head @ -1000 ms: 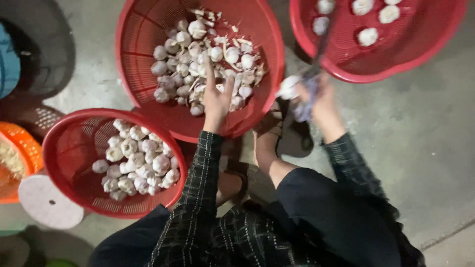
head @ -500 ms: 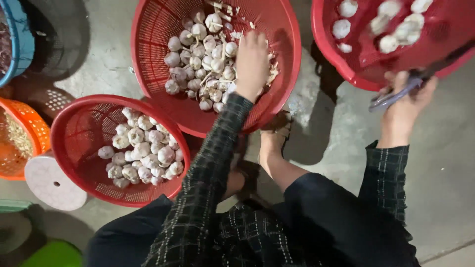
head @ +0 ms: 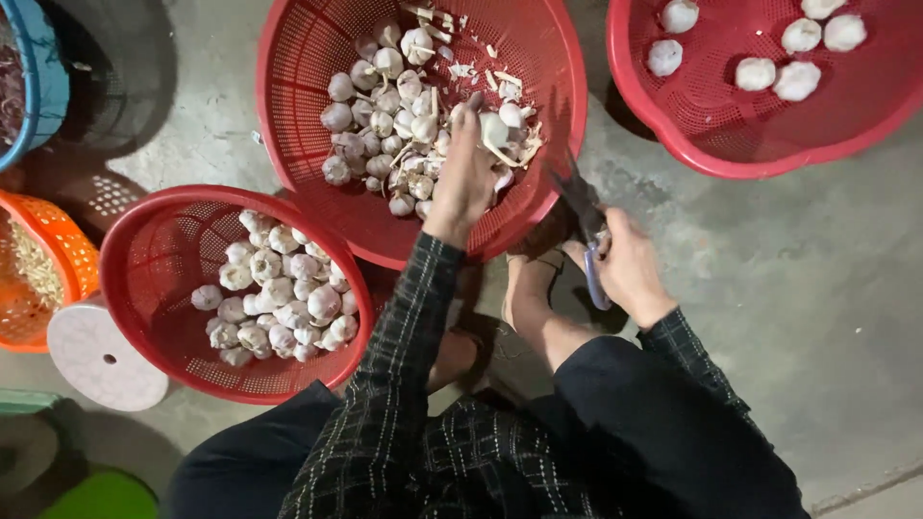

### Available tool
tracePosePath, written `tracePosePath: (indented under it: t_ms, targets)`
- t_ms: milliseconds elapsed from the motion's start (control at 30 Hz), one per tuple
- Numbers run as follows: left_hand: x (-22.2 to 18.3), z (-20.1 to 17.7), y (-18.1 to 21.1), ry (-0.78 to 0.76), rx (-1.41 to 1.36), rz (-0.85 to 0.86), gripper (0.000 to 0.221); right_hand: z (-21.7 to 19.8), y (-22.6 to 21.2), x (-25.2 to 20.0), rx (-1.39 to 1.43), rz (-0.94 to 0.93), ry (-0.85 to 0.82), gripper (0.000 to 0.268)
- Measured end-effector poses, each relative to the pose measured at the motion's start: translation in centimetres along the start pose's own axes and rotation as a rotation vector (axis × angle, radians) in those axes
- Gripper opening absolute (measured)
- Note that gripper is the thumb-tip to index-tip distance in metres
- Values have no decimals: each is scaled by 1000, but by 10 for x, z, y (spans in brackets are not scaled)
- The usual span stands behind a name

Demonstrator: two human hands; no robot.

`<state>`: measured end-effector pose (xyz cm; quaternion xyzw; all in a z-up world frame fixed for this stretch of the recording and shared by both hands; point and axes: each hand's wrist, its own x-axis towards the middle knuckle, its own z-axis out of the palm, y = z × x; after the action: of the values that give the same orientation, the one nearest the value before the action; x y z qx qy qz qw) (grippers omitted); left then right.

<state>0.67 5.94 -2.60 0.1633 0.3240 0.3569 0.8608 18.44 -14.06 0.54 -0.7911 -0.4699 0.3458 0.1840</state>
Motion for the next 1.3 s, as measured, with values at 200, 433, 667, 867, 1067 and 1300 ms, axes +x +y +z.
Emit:
tracePosePath:
  t_ms: [200,433,667,867,1067,1300]
  targets:
    - [-28,9,-35,188,-191,-60,64,19,11,5,-125,-157,166,67]
    - [-52,24,-56,243,-248,85,37,24,3,12,-173,-192,41,69]
    - [-57,20,-61,393,-90,190,28,24,-22,17,-219,-133,-95,44]
    - [-32,-35,-30,442,-10,189,32,19,-32,19,-174,-182,36,31]
    - [45,-132,20,498,1748,264,53,10,-14,17,-61,-71,109,41]
    - [76,-76,-1,161,2532,447,9,-3,-35,15,-103,-73,19,47]
